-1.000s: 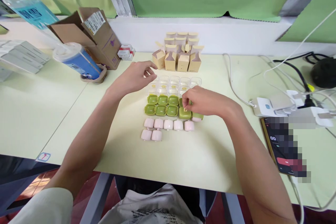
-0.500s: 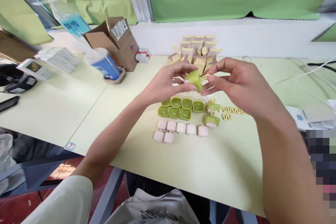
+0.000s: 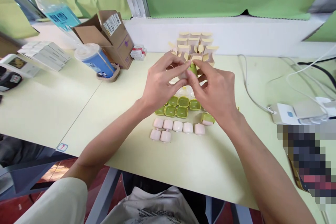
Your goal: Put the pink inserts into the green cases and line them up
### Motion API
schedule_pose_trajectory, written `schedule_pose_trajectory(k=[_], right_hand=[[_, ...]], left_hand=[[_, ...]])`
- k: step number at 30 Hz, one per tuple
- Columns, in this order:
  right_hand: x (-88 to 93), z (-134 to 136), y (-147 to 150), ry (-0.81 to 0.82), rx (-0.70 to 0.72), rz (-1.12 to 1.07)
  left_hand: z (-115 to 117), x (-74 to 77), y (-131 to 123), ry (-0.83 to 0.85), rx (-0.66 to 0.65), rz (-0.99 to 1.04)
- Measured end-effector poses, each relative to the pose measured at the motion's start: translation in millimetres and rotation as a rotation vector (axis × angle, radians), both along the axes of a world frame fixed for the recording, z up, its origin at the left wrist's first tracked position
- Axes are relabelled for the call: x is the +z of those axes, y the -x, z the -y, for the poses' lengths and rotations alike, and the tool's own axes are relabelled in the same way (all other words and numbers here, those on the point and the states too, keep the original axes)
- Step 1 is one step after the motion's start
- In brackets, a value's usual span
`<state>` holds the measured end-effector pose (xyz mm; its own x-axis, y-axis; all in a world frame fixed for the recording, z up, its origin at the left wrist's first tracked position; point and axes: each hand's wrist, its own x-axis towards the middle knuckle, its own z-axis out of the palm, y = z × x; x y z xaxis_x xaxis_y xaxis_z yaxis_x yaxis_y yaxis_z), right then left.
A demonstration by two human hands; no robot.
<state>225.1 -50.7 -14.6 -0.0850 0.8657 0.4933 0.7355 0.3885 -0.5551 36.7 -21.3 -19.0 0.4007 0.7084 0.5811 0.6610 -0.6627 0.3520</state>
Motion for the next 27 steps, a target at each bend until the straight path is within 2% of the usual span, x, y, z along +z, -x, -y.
schedule_pose_trajectory(k=[4,10,13,19,23,27], right_hand=[[-0.4,1,1,0.017,-0.019,0.062],[-6.0,-5,-1,-0.004,-0.052,0.178],[-4.9,-5,0,0.020,-0.020,0.035],[-4.8,-8,1,0.174,0.153,-0.472],[-6.7,-12,0,0.240,0.193,-0.590],[-3.3,-17,-4,0.261,0.310,-0.672]], left_hand=[[0,-0.4,-1,0.020,-0.010,0.030],[0,-2.8,-1,0.105,-0.094,0.090],[-2,-3.1,1,0.113,-0.109,0.165],[-15,-13.1,4,0.115,-0.230,0.342],[-19,-14.7,6,0.115,-0.231,0.360],[-17,-9.4,10,0.088,-0.244,0.384]])
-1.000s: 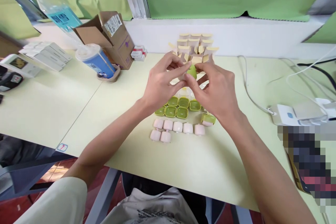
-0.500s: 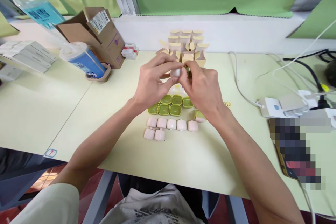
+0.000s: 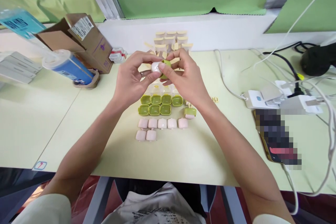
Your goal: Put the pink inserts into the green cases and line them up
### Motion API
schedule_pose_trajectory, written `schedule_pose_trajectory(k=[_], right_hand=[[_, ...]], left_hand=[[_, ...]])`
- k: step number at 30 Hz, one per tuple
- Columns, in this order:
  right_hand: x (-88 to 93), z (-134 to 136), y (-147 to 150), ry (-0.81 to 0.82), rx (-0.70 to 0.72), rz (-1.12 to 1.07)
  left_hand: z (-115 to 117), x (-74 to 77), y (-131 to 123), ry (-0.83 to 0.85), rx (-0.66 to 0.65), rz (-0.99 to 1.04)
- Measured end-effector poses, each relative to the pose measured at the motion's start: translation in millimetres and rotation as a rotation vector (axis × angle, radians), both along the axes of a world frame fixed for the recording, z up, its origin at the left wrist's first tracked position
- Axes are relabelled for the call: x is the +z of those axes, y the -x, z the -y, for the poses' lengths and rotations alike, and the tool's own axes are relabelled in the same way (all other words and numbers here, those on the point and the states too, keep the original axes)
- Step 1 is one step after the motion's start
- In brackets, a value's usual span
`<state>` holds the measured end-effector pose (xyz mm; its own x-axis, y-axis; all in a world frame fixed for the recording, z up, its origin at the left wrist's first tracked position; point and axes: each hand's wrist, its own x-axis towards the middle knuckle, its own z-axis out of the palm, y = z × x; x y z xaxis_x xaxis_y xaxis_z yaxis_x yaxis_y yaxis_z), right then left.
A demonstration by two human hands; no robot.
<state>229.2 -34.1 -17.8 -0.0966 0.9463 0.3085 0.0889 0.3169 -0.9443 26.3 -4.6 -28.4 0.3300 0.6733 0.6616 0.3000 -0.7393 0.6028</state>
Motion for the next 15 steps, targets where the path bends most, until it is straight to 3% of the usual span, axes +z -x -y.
schedule_pose_trajectory(k=[5,10,12,14,15], right_hand=[[8.2,-1,-7,-0.044,0.019,-0.068],[21.6,1,-17,-0.152,-0.096,-0.071],[26.6,1,-21,-0.183,-0.108,-0.064],[30.9,0,-24,-0.195,-0.114,-0.060],[32.8,0,-25,-0.194,-0.119,-0.055]], left_hand=[[19,12.7,3,-0.060,0.092,0.046],[78,22.8,3,-0.163,0.120,-0.125],[112,11.6,3,-0.112,-0.004,-0.299],[145,-10.4,4,-0.128,-0.142,-0.418],[159,-23.6,5,-0.172,-0.150,-0.460]])
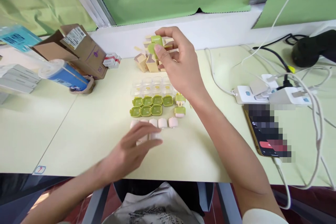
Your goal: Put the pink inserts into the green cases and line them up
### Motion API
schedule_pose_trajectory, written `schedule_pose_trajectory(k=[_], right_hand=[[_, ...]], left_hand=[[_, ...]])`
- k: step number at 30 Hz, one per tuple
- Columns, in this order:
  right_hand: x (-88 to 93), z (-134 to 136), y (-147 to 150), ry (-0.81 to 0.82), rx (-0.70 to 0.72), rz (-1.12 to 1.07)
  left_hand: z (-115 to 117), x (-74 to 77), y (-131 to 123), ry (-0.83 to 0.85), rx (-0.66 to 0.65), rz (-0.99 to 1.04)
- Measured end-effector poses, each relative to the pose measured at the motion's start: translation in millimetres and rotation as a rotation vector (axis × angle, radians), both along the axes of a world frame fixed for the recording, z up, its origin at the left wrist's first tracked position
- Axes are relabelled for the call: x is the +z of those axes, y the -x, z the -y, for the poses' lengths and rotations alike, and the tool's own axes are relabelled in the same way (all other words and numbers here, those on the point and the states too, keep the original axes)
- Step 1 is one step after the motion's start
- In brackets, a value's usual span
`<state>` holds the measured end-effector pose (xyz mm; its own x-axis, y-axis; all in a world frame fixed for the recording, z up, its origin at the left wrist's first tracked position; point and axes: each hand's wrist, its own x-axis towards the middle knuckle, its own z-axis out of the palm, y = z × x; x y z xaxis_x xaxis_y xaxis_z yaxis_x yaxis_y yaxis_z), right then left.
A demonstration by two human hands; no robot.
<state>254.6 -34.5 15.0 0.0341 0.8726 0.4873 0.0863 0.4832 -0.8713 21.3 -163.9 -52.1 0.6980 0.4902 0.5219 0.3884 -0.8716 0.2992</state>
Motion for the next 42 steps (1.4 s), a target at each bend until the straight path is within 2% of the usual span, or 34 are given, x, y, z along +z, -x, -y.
schedule_pose_trajectory(k=[2,4,6,8,14,21,26,31,42], right_hand=[[3.5,1,-1,-0.002,-0.013,0.008],[6.4,3,-1,0.005,-0.004,0.016],[8.4,4,0,0.025,0.012,0.030],[9.5,5,-1,0.047,0.016,0.044],[7.4,2,-2,0.111,-0.025,0.079],[-3.5,-3,5,0.037,0.001,0.055],[-9.6,-6,6,0.091,-0.008,0.064],[-7.3,-3,7,0.146,-0.005,0.111],[-15.1,-8,4,0.121,0.029,0.088]], left_hand=[[22,-25.8,3,-0.088,0.036,-0.081],[34,-45.4,7,-0.159,0.066,-0.142],[39,-56.7,10,-0.211,0.108,-0.165],[39,-61.4,12,-0.242,0.152,-0.159],[39,-66.8,18,-0.280,0.212,-0.171],[36,-68.7,21,-0.268,0.233,-0.148],[32,-68.9,19,-0.256,0.243,-0.109],[33,-68.2,16,-0.269,0.224,-0.080],[32,-71.2,12,-0.229,0.266,-0.079]])
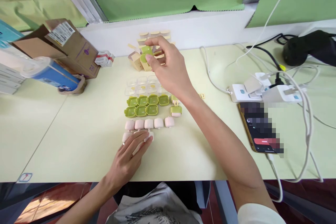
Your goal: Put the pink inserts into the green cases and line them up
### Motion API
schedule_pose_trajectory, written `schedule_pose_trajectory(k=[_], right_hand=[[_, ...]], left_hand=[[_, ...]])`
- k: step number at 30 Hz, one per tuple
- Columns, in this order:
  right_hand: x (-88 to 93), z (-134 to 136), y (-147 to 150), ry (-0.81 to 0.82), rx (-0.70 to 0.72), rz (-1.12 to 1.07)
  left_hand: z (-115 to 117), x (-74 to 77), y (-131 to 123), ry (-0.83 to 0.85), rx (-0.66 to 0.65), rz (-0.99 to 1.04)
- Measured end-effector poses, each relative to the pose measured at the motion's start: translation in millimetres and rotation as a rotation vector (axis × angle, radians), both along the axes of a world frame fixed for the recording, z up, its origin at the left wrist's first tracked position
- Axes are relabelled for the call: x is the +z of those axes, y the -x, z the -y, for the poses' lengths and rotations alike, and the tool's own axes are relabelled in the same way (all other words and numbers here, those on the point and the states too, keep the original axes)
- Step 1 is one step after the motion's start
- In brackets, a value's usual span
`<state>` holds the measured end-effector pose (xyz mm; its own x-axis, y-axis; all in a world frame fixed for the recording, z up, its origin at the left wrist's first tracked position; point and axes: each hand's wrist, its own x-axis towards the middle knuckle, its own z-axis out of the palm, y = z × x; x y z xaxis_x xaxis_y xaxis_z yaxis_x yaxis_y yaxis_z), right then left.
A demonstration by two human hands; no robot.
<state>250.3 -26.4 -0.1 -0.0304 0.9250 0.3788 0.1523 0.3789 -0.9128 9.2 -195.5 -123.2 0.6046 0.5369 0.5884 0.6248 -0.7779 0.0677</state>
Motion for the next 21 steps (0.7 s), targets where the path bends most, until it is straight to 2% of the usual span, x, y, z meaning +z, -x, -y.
schedule_pose_trajectory(k=[7,9,11,14,17,19,21], right_hand=[[-3.1,-3,-2,0.007,0.000,0.005],[-7.6,-6,-3,0.007,0.027,-0.009],[-11.1,-9,-5,0.043,0.070,-0.042],[-11.7,-11,-5,0.126,0.176,-0.113],[-7.9,-9,-3,0.177,0.272,-0.155],[-5.9,-7,-3,0.181,0.297,-0.171],[-6.3,-7,-3,0.183,0.294,-0.194]], left_hand=[[4,0.2,-3,-0.016,0.083,-0.067],[3,8.9,-1,0.025,0.080,-0.019],[-5,27.1,3,0.097,0.060,0.090],[-41,68.0,10,0.126,0.093,0.223],[-99,104.8,8,0.106,0.051,0.304],[-138,117.3,-2,0.176,-0.003,0.349],[-168,119.4,-14,0.240,-0.054,0.398]])
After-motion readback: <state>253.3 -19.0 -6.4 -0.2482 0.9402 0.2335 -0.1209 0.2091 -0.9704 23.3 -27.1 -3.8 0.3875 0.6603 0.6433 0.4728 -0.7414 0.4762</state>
